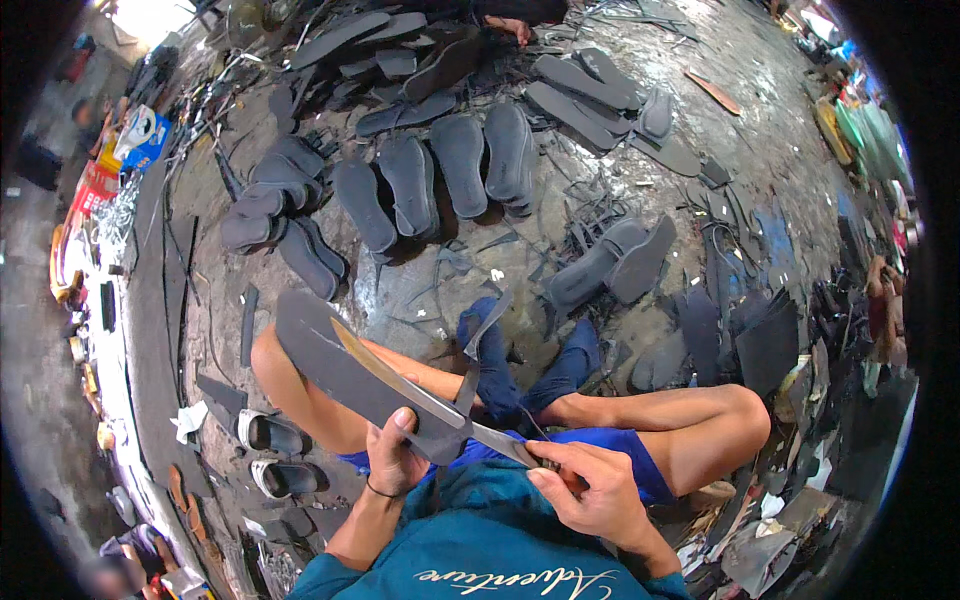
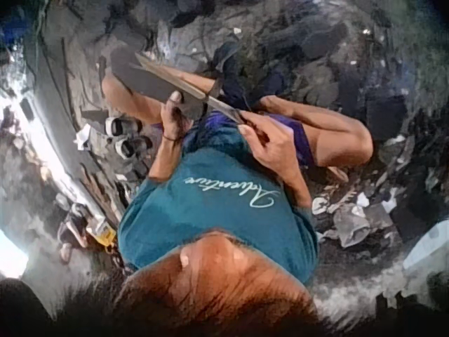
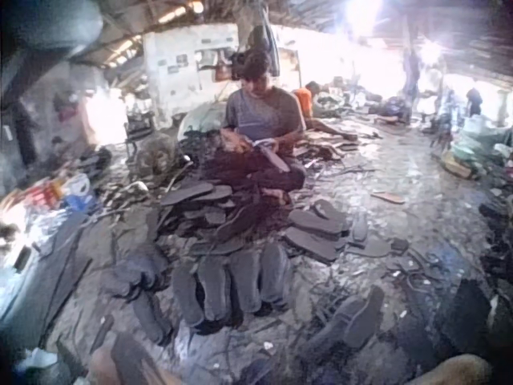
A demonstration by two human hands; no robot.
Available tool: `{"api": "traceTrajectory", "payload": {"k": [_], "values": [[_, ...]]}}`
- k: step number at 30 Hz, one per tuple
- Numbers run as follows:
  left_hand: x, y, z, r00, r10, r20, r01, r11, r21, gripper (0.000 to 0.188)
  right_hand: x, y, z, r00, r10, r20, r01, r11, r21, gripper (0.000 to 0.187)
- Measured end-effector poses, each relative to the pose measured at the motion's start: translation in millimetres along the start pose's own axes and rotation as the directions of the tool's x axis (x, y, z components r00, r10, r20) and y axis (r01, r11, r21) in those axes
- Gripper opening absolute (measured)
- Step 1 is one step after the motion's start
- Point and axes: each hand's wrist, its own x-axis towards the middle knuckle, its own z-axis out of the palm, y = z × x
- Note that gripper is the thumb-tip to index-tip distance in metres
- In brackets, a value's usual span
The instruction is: The person sits on the floor and uses a curved knife to trim the edges of black shoe soles. They repeatedly cut along the perimeter of each sole, then place the trimmed pieces into a growing stack. Other workers are visible nearby doing similar work.
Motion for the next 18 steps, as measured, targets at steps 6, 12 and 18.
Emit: {"api": "traceTrajectory", "payload": {"k": [6, 12, 18], "values": [[-8.6, -4.9, -18.3, 0.992, 0.071, 0.103, -0.099, 0.951, 0.292, 0.068, 25.2, 3.5, 24.9, 0.996, -0.081, -0.022, 0.081, 0.997, 0.007, 0.032], [16.7, -10.1, -7.6, 0.975, -0.002, 0.224, -0.024, 0.994, 0.11, 0.071, 56.3, 23.0, 51.1, 0.985, -0.154, -0.076, 0.161, 0.983, 0.094, 0.036], [74.6, 5.3, 33.2, 0.953, 0.066, 0.295, 0.012, 0.967, -0.253, 0.06, 78.8, 27.4, 69.3, 0.871, -0.481, -0.102, 0.447, 0.86, -0.247, 0.044]]}}
